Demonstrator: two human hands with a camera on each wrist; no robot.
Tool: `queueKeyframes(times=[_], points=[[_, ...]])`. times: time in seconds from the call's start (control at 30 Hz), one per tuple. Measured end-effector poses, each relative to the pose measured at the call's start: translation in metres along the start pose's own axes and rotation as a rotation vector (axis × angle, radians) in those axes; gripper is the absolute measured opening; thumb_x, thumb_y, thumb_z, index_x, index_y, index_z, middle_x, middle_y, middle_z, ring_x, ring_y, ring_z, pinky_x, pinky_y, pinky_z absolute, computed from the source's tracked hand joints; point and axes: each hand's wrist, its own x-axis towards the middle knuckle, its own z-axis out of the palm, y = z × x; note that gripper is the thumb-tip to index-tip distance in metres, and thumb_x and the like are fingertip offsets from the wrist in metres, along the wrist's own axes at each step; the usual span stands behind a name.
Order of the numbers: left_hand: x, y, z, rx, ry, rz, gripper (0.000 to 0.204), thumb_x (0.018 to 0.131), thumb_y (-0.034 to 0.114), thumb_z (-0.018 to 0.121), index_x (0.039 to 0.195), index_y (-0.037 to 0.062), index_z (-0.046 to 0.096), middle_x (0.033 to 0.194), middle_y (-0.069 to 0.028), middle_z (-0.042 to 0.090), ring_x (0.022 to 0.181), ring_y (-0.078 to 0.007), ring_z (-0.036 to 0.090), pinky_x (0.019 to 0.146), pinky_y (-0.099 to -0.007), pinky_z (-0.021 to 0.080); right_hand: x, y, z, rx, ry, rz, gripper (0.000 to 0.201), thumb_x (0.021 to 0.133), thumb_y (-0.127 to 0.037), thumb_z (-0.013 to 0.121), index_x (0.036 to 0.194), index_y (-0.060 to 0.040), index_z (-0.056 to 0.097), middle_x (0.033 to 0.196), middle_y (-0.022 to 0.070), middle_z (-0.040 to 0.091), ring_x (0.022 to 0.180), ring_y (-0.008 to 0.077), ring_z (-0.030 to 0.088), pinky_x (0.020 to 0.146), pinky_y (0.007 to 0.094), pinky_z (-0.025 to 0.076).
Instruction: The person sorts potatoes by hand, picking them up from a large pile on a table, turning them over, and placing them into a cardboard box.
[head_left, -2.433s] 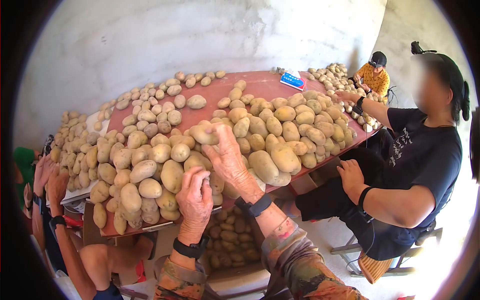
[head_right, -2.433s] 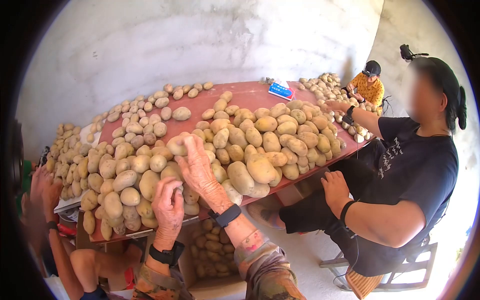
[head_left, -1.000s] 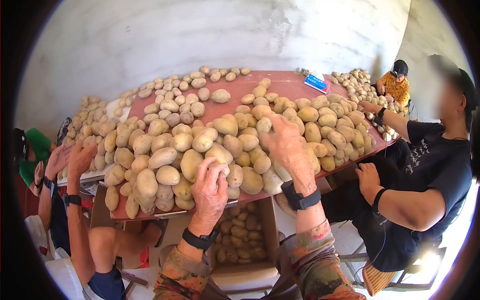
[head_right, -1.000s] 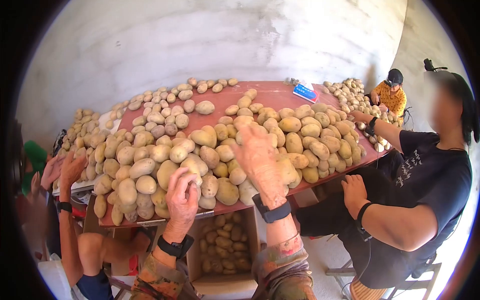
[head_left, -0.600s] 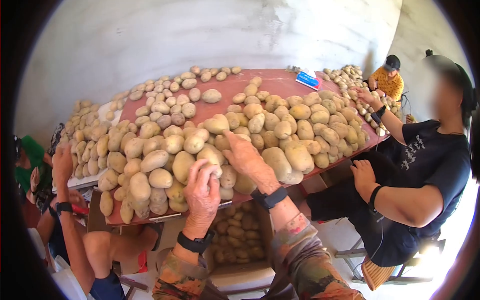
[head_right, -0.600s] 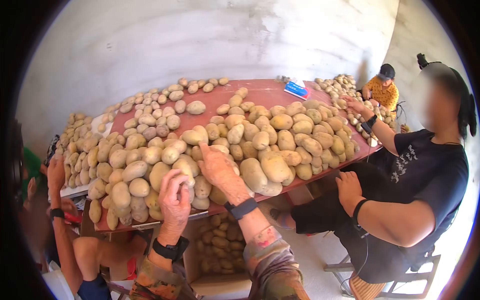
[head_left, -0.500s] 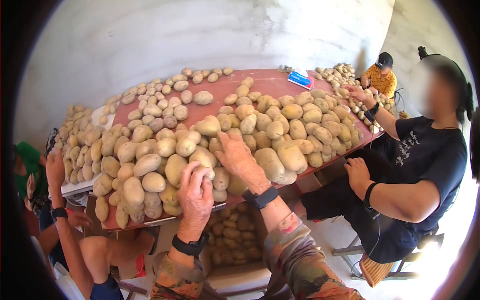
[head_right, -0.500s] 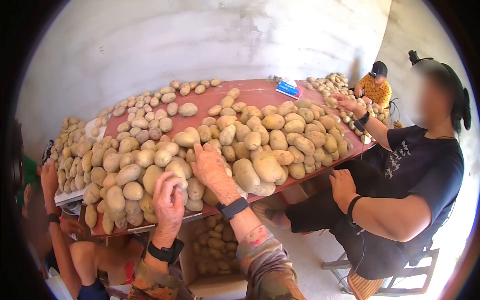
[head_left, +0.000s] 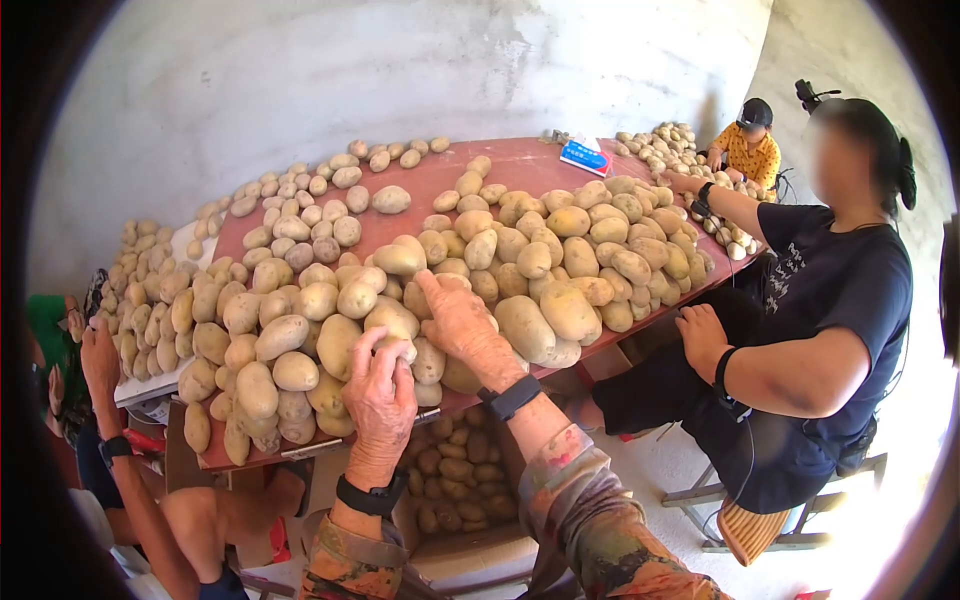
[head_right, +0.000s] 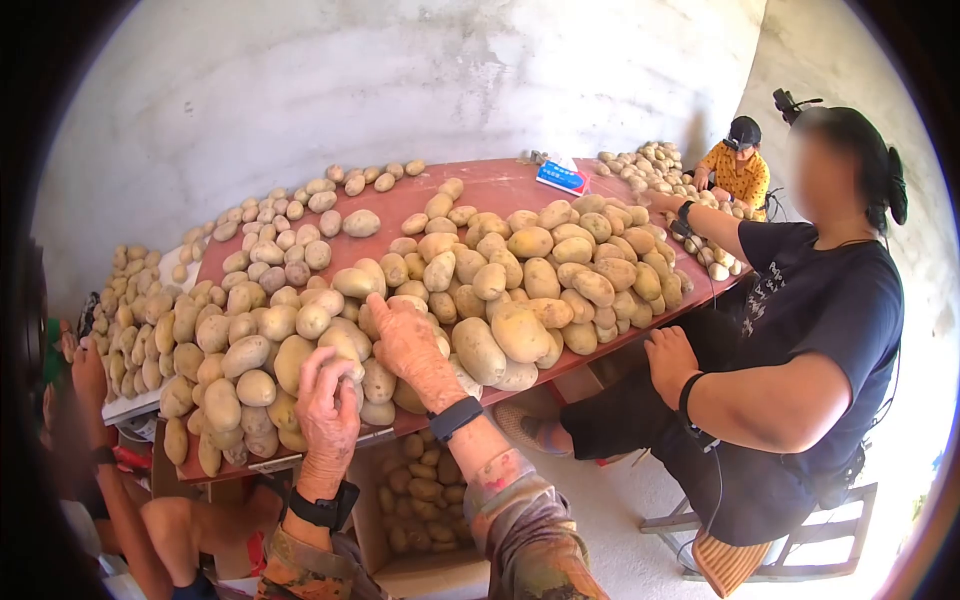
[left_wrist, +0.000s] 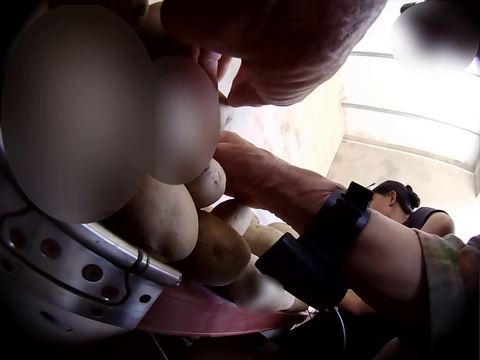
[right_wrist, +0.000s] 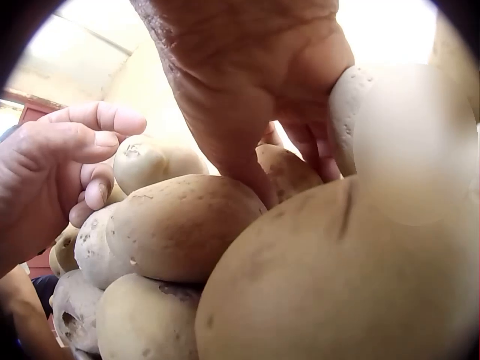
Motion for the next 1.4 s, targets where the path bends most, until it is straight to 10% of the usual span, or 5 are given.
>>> queueKeyframes(times=[0.47, 0.7, 1.0, 1.4], points=[[0.003, -0.001, -0.003, 0.042, 0.008, 0.088, 0.022, 0.081, -0.004, 0.062, 0.100, 0.0059, 0.065, 0.119, -0.0142, 0.059, 0.084, -0.0305, 0.068, 0.071, -0.0380, 0.056, 0.002, 0.036, -0.074, 1.271, 0.531, 0.124, 0.065, 0.079, -0.017, 0.062, 0.139, -0.0049, 0.040, 0.117, 0.0135, 0.061, 0.107, 0.0240, 0.062, 0.086, 0.0353, 0.056], [0.003, 0.005, -0.004, 0.042, 0.005, 0.070, 0.023, 0.082, -0.006, 0.058, 0.101, 0.0057, 0.065, 0.118, -0.0141, 0.059, 0.089, -0.0310, 0.066, 0.073, -0.0372, 0.054, -0.009, 0.031, -0.067, 0.093, 0.452, 0.227, 0.059, 0.074, -0.018, 0.067, 0.131, -0.0100, 0.055, 0.120, 0.0169, 0.058, 0.111, 0.0345, 0.058, 0.096, 0.0442, 0.048], [0.002, 0.002, -0.003, 0.036, 0.005, 0.086, 0.025, 0.083, -0.006, 0.057, 0.103, 0.0054, 0.065, 0.119, -0.0132, 0.059, 0.086, -0.0269, 0.065, 0.072, -0.0341, 0.053, -0.012, 0.053, -0.032, -0.486, 0.242, 0.139, 0.031, 0.078, -0.027, 0.073, 0.101, -0.0065, 0.066, 0.099, 0.0130, 0.067, 0.102, 0.0327, 0.059, 0.103, 0.0516, 0.035], [0.000, -0.001, -0.003, -0.140, 0.120, -0.049, 0.040, 0.084, -0.008, 0.055, 0.122, 0.0044, 0.059, 0.127, -0.0116, 0.056, 0.073, -0.0147, 0.059, 0.065, -0.0287, 0.051, -0.012, 0.010, -0.064, -0.067, 0.355, 0.011, 0.031, 0.083, -0.023, 0.070, 0.106, -0.0024, 0.066, 0.100, 0.0181, 0.067, 0.102, 0.0364, 0.060, 0.092, 0.0468, 0.047]])
